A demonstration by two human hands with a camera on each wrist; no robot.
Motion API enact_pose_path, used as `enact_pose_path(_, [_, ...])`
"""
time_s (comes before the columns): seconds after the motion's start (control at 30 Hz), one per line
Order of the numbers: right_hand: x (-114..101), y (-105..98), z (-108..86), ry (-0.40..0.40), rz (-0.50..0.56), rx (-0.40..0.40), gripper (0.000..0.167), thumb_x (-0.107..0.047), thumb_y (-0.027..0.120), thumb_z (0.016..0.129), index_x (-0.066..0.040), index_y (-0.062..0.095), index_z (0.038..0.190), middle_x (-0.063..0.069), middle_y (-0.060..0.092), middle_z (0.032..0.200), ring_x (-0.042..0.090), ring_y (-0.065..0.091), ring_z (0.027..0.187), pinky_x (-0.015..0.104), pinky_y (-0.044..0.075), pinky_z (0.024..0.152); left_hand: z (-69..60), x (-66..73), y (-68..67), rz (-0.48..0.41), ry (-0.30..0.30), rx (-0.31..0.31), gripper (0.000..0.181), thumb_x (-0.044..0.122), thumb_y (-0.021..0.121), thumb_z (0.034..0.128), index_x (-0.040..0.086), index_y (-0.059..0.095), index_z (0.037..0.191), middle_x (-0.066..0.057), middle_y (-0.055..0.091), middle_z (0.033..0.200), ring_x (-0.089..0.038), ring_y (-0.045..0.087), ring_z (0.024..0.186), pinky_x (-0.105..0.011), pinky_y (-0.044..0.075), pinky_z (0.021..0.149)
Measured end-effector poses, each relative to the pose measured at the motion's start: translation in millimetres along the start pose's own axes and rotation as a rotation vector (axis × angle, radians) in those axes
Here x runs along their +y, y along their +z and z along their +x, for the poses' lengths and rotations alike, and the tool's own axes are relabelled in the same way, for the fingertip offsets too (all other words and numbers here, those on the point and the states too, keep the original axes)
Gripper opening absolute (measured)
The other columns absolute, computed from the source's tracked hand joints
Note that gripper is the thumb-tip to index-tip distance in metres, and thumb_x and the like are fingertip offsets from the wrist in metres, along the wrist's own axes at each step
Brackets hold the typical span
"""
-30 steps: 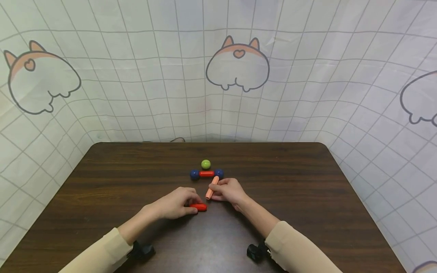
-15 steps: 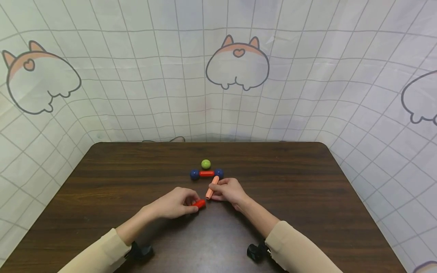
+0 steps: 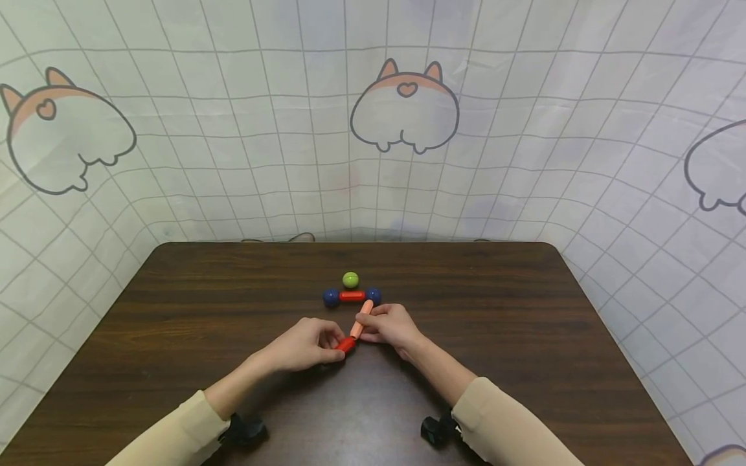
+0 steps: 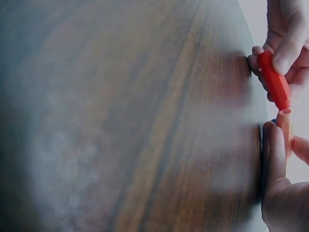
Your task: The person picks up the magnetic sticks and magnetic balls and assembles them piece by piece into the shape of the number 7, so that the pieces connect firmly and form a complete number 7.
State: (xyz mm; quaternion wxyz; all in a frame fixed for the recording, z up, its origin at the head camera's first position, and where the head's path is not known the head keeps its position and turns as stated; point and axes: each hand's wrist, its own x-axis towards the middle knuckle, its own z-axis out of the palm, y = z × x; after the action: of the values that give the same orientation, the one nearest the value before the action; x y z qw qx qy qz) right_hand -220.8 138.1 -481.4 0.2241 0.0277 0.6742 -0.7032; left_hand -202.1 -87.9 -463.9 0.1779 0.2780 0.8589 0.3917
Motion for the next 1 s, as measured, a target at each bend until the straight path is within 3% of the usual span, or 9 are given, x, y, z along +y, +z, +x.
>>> enact_pose_path(0.3, [0.4, 0.7, 0.1, 0.003, 0.013, 0.009, 0.033, -0.009, 0.068, 0.1, 0.015, 0.059, 0.121, 0.017, 0.07, 0.1, 0.018, 0.073, 0.087, 0.031, 0.058, 0.08, -0.1, 1.5, 5.5, -0.085, -0.044, 0.01, 0.015, 0.013, 0.075, 0.0923, 0.007, 0.071, 0.105, 0.002, 0.067, 0.077, -0.013, 0.065, 0.061, -0.029, 0.053, 0.055])
enact_pose_path(0.83, [-0.3, 0.0, 0.4, 0.022, 0.019, 0.024, 0.037, -0.007, 0.07, 0.099, 0.014, 0.055, 0.125, 0.02, 0.068, 0.106, 0.021, 0.073, 0.091, 0.033, 0.057, 0.082, 0.6, 5.2, 7.6, -0.465, -0.16, -0.062, 0.027, 0.008, 0.068, 0.0982, -0.009, 0.064, 0.119, -0.008, 0.071, 0.086, -0.023, 0.073, 0.075, -0.037, 0.06, 0.074])
enact_pose_path(1.0, [-0.7, 0.2, 0.3, 0.01, 0.008, 0.005, 0.038, -0.008, 0.07, 0.099, 0.016, 0.056, 0.125, 0.019, 0.07, 0.104, 0.02, 0.073, 0.09, 0.032, 0.057, 0.082, 0.1, 5.3, 8.1, -0.481, -0.176, -0.047, 0.027, 0.008, 0.068, 0.0984, -0.01, 0.064, 0.118, -0.009, 0.071, 0.086, -0.023, 0.073, 0.076, -0.037, 0.06, 0.074])
